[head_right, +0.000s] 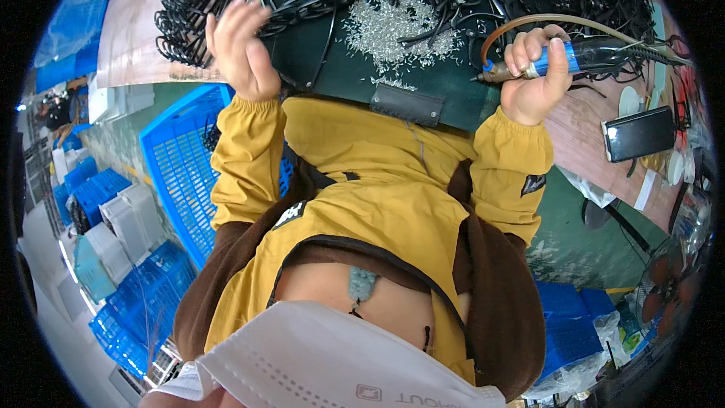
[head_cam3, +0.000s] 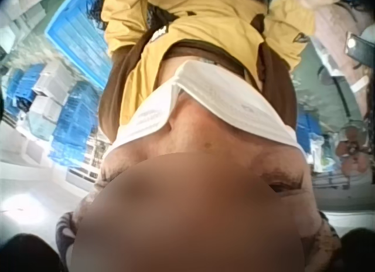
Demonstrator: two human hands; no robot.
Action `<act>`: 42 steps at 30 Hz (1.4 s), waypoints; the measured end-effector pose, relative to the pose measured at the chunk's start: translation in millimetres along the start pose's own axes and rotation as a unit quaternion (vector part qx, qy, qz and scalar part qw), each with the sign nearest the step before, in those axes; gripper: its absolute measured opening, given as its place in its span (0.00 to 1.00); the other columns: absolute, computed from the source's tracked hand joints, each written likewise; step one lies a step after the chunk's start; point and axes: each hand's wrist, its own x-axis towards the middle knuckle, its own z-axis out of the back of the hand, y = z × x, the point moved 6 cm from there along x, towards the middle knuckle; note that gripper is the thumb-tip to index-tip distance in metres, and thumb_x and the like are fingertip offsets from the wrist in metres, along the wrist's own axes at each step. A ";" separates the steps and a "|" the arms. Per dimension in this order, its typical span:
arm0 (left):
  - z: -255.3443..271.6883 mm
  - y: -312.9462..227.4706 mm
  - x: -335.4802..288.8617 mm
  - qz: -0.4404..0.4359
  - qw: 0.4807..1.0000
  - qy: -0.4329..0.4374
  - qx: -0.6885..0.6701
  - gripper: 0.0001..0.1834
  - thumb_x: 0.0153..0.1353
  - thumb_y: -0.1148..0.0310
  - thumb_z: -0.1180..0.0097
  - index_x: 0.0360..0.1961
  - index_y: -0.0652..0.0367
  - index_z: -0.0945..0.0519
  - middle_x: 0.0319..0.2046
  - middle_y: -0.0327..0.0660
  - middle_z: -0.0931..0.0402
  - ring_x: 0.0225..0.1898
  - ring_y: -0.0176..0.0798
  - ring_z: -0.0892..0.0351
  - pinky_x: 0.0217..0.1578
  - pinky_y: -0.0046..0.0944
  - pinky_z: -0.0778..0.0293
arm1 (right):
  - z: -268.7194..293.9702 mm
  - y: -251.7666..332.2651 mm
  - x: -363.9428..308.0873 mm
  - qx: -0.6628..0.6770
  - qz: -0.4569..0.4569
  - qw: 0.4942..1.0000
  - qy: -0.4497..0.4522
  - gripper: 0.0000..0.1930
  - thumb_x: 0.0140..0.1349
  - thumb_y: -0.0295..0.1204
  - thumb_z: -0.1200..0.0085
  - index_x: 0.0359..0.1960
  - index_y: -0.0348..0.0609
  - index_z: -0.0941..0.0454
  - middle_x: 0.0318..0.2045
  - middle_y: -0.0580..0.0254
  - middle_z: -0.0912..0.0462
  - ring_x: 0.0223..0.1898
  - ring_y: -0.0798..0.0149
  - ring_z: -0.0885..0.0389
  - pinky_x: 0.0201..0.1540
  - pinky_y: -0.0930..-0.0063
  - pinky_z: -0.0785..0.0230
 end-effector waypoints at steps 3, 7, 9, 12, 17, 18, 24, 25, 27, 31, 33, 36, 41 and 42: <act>-6.5 -25.3 -6.8 -0.117 0.989 0.076 -0.041 0.24 0.67 0.52 0.48 0.49 0.61 0.14 0.50 0.48 0.17 0.57 0.52 0.19 0.63 0.54 0.32 | -2.7 0.7 -0.6 -0.003 0.005 1.000 -0.001 0.10 0.70 0.36 0.45 0.45 0.44 0.25 0.25 0.68 0.30 0.23 0.72 0.33 0.23 0.79 0.42; -26.3 -21.8 3.5 -0.051 0.988 0.135 0.046 0.37 0.62 0.46 0.40 0.63 0.63 0.23 0.62 0.53 0.25 0.62 0.58 0.25 0.61 0.50 0.29 | -3.9 -0.1 -0.6 -0.013 -0.001 1.000 -0.020 0.11 0.70 0.36 0.44 0.45 0.44 0.26 0.25 0.69 0.30 0.23 0.72 0.33 0.22 0.79 0.42; -40.1 -22.7 12.4 -0.071 0.979 0.160 0.101 0.39 0.61 0.43 0.39 0.63 0.64 0.24 0.63 0.52 0.26 0.63 0.57 0.26 0.63 0.53 0.32 | -4.6 0.6 -0.8 -0.023 0.001 0.999 -0.028 0.11 0.69 0.36 0.44 0.44 0.44 0.26 0.25 0.69 0.30 0.23 0.72 0.33 0.22 0.79 0.43; -59.9 -22.2 22.9 -0.044 0.975 0.181 0.119 0.36 0.62 0.42 0.39 0.58 0.64 0.21 0.54 0.51 0.20 0.58 0.54 0.21 0.59 0.52 0.29 | -5.2 2.5 -1.5 -0.030 0.006 0.999 -0.032 0.11 0.69 0.36 0.44 0.44 0.44 0.27 0.25 0.69 0.31 0.23 0.72 0.33 0.22 0.79 0.43; -69.3 -12.5 36.6 0.051 0.989 0.066 0.126 0.21 0.64 0.50 0.37 0.25 0.58 0.18 0.23 0.41 0.26 0.27 0.48 0.24 0.31 0.47 0.32 | -1.9 1.4 -1.2 -0.016 0.001 1.000 -0.025 0.10 0.70 0.36 0.45 0.46 0.44 0.27 0.25 0.69 0.31 0.23 0.72 0.33 0.22 0.79 0.42; -70.1 -12.9 35.7 0.054 0.987 0.070 0.137 0.21 0.63 0.50 0.37 0.25 0.57 0.20 0.23 0.41 0.26 0.27 0.48 0.24 0.31 0.47 0.32 | -1.5 -0.2 -1.3 0.000 -0.006 1.000 -0.018 0.10 0.70 0.35 0.45 0.46 0.45 0.26 0.26 0.69 0.31 0.24 0.72 0.33 0.22 0.79 0.42; -49.5 -24.8 21.6 -0.023 0.985 0.092 0.146 0.23 0.55 0.49 0.27 0.36 0.58 0.16 0.30 0.40 0.23 0.30 0.45 0.24 0.35 0.46 0.30 | -1.7 -0.1 -2.9 0.029 0.000 1.000 0.007 0.10 0.72 0.34 0.46 0.48 0.45 0.26 0.28 0.69 0.31 0.25 0.73 0.33 0.24 0.80 0.41; -45.6 -23.2 18.2 -0.026 0.985 0.118 0.127 0.23 0.52 0.50 0.25 0.35 0.59 0.16 0.30 0.39 0.23 0.30 0.44 0.24 0.36 0.44 0.30 | -2.7 0.0 -2.8 0.029 0.005 0.999 0.013 0.10 0.72 0.34 0.46 0.48 0.45 0.26 0.28 0.68 0.31 0.25 0.73 0.33 0.24 0.80 0.41; -34.0 -19.3 17.3 -0.053 0.985 0.132 0.096 0.22 0.47 0.54 0.21 0.32 0.58 0.16 0.27 0.38 0.24 0.29 0.42 0.24 0.34 0.41 0.29 | -1.4 -0.6 -2.9 0.005 0.002 1.000 -0.002 0.10 0.71 0.34 0.45 0.49 0.45 0.25 0.28 0.68 0.31 0.25 0.73 0.33 0.24 0.81 0.41; -1.0 6.7 67.5 -0.134 0.987 0.046 0.077 0.22 0.48 0.52 0.23 0.16 0.50 0.24 0.15 0.32 0.35 0.17 0.39 0.34 0.22 0.39 0.36 | -0.8 -1.6 -3.8 0.003 -0.004 1.000 -0.010 0.10 0.72 0.35 0.46 0.49 0.44 0.26 0.28 0.68 0.31 0.24 0.74 0.33 0.24 0.81 0.41; 16.2 25.3 118.4 -0.247 0.960 0.011 0.133 0.04 0.57 0.69 0.33 0.29 0.47 0.16 0.23 0.36 0.24 0.23 0.42 0.24 0.23 0.41 0.30 | 1.0 -0.2 -4.1 0.003 0.013 1.000 -0.024 0.10 0.72 0.34 0.47 0.50 0.44 0.25 0.28 0.68 0.31 0.24 0.74 0.33 0.23 0.82 0.42; 33.6 97.7 233.7 -0.266 0.929 -0.124 0.226 0.10 0.69 0.65 0.42 0.31 0.55 0.17 0.23 0.43 0.22 0.25 0.48 0.24 0.28 0.45 0.28 | 2.3 -1.9 -4.9 0.009 0.004 0.999 -0.036 0.11 0.73 0.34 0.49 0.51 0.44 0.26 0.28 0.68 0.31 0.24 0.74 0.33 0.23 0.82 0.42; -6.6 264.6 347.9 -0.130 0.973 -0.096 0.163 0.15 0.73 0.61 0.49 0.33 0.56 0.15 0.26 0.49 0.21 0.27 0.52 0.22 0.31 0.47 0.28 | 2.9 -2.9 -5.8 -0.018 -0.009 0.999 -0.039 0.13 0.75 0.36 0.51 0.54 0.43 0.29 0.29 0.69 0.32 0.24 0.76 0.34 0.23 0.83 0.43; -30.0 293.6 349.9 -0.099 0.981 -0.060 0.155 0.17 0.73 0.60 0.50 0.33 0.56 0.15 0.26 0.49 0.20 0.27 0.52 0.21 0.31 0.46 0.27 | 0.3 -1.0 -6.0 -0.017 0.005 1.000 -0.014 0.13 0.74 0.36 0.50 0.54 0.43 0.30 0.29 0.69 0.32 0.24 0.77 0.34 0.23 0.84 0.43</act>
